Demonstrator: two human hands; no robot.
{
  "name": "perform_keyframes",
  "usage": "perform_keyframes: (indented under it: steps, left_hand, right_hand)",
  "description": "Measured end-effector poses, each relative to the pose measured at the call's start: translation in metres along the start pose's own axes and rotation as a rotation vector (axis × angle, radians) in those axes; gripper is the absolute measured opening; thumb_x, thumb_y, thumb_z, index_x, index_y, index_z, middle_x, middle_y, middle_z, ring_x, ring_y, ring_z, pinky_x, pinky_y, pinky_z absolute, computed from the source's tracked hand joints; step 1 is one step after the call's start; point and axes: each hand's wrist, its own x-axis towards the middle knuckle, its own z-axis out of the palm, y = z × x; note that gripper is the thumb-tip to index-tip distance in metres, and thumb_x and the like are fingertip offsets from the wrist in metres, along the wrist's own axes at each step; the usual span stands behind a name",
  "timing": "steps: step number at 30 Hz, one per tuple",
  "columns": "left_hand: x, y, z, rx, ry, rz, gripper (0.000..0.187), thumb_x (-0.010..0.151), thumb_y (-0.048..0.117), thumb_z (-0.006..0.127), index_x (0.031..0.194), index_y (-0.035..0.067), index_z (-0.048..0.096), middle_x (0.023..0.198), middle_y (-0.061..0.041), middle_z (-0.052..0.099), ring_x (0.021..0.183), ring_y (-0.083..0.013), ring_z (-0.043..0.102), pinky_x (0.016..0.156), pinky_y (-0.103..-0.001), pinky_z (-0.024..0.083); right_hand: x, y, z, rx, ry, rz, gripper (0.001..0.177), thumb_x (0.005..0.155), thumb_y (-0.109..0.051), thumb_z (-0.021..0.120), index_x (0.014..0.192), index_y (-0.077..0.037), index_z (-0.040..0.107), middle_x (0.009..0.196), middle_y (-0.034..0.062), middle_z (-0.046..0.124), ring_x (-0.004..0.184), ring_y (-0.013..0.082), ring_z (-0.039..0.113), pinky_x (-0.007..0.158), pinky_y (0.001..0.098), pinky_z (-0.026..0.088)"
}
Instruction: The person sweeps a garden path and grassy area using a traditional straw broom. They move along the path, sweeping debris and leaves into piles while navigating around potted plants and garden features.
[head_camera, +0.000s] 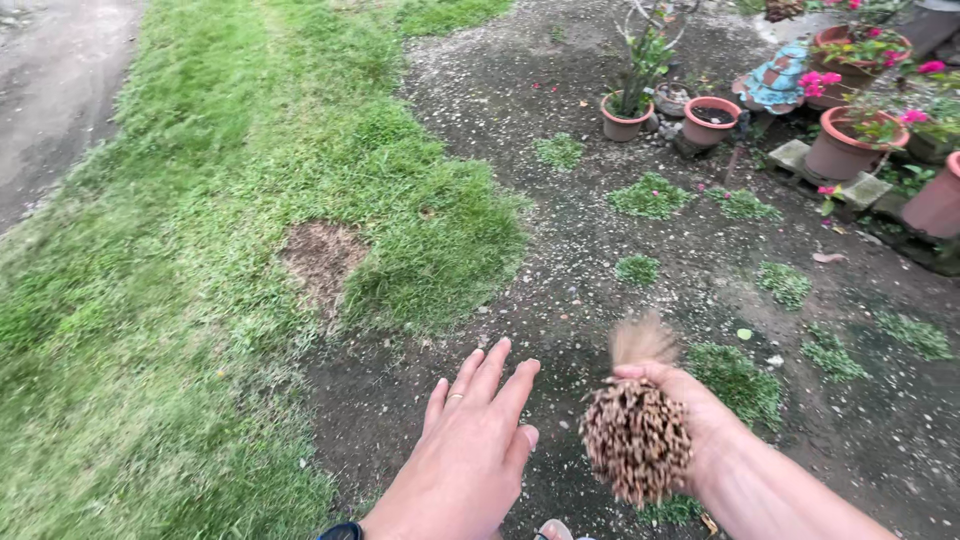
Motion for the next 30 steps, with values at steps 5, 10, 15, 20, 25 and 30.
perform_keyframes:
  steps: [5, 10, 15, 20, 25, 30]
  left_hand:
    - [0.026, 0.007, -0.007, 0.021, 0.009, 0.094, 0.066, 0.096, 0.02, 0.056, 0.157, 0.011, 0.032, 0.169, -0.02, 0.016, 0.152, -0.0396, 0.01, 0.118, -0.06, 0.012]
    - [0.056, 0.011, -0.012, 0.042, -0.058, 0.15, 0.064, 0.099, 0.022, 0.053, 0.158, 0.012, 0.031, 0.17, -0.019, 0.013, 0.153, -0.0389, 0.006, 0.119, -0.059, 0.009]
    - [0.096, 0.006, -0.019, 0.046, -0.113, 0.264, 0.062, 0.101, 0.021, 0.052, 0.157, 0.009, 0.029, 0.167, -0.021, 0.011, 0.155, -0.0396, 0.004, 0.118, -0.06, 0.005]
    - [0.142, 0.0, -0.044, 0.079, -0.142, 0.265, 0.061, 0.102, 0.021, 0.05, 0.159, 0.011, 0.029, 0.17, -0.019, 0.01, 0.156, -0.0374, 0.002, 0.12, -0.058, 0.006]
    - [0.174, -0.007, -0.069, 0.092, -0.089, 0.274, 0.064, 0.098, 0.022, 0.052, 0.158, 0.013, 0.031, 0.17, -0.017, 0.013, 0.154, -0.0362, 0.007, 0.12, -0.055, 0.008]
    - [0.201, -0.016, -0.087, 0.087, -0.114, 0.298, 0.066, 0.097, 0.023, 0.052, 0.158, 0.013, 0.03, 0.17, -0.017, 0.013, 0.152, -0.0363, 0.007, 0.119, -0.056, 0.009]
  right_hand:
    - [-0.006, -0.008, 0.0, 0.225, -0.466, 0.271, 0.032, 0.086, -0.025, 0.068, 0.097, 0.003, 0.061, 0.087, 0.0145, 0.068, 0.066, 0.0286, 0.07, 0.061, 0.0398, 0.064]
    - [-0.008, -0.013, -0.053, 0.423, -0.28, 0.236, 0.038, 0.089, -0.022, 0.065, 0.103, 0.012, 0.059, 0.086, 0.0196, 0.07, 0.065, 0.0232, 0.07, 0.06, 0.0357, 0.064]
    - [-0.002, -0.031, -0.086, 0.51, -0.161, 0.136, 0.037, 0.088, -0.022, 0.066, 0.103, 0.012, 0.059, 0.086, 0.019, 0.07, 0.066, 0.023, 0.07, 0.061, 0.0358, 0.064]
    - [0.01, -0.073, -0.061, 0.496, -0.212, 0.09, 0.037, 0.088, -0.022, 0.066, 0.103, 0.011, 0.059, 0.086, 0.0184, 0.069, 0.067, 0.0227, 0.07, 0.062, 0.0359, 0.064]
    - [0.026, -0.096, 0.002, 0.474, -0.326, 0.15, 0.037, 0.087, -0.022, 0.066, 0.104, 0.01, 0.059, 0.087, 0.0177, 0.069, 0.067, 0.0224, 0.07, 0.063, 0.036, 0.064]
    - [0.047, -0.109, 0.048, 0.495, -0.441, 0.246, 0.037, 0.087, -0.022, 0.066, 0.104, 0.009, 0.059, 0.087, 0.0171, 0.069, 0.068, 0.0222, 0.07, 0.064, 0.0361, 0.064]
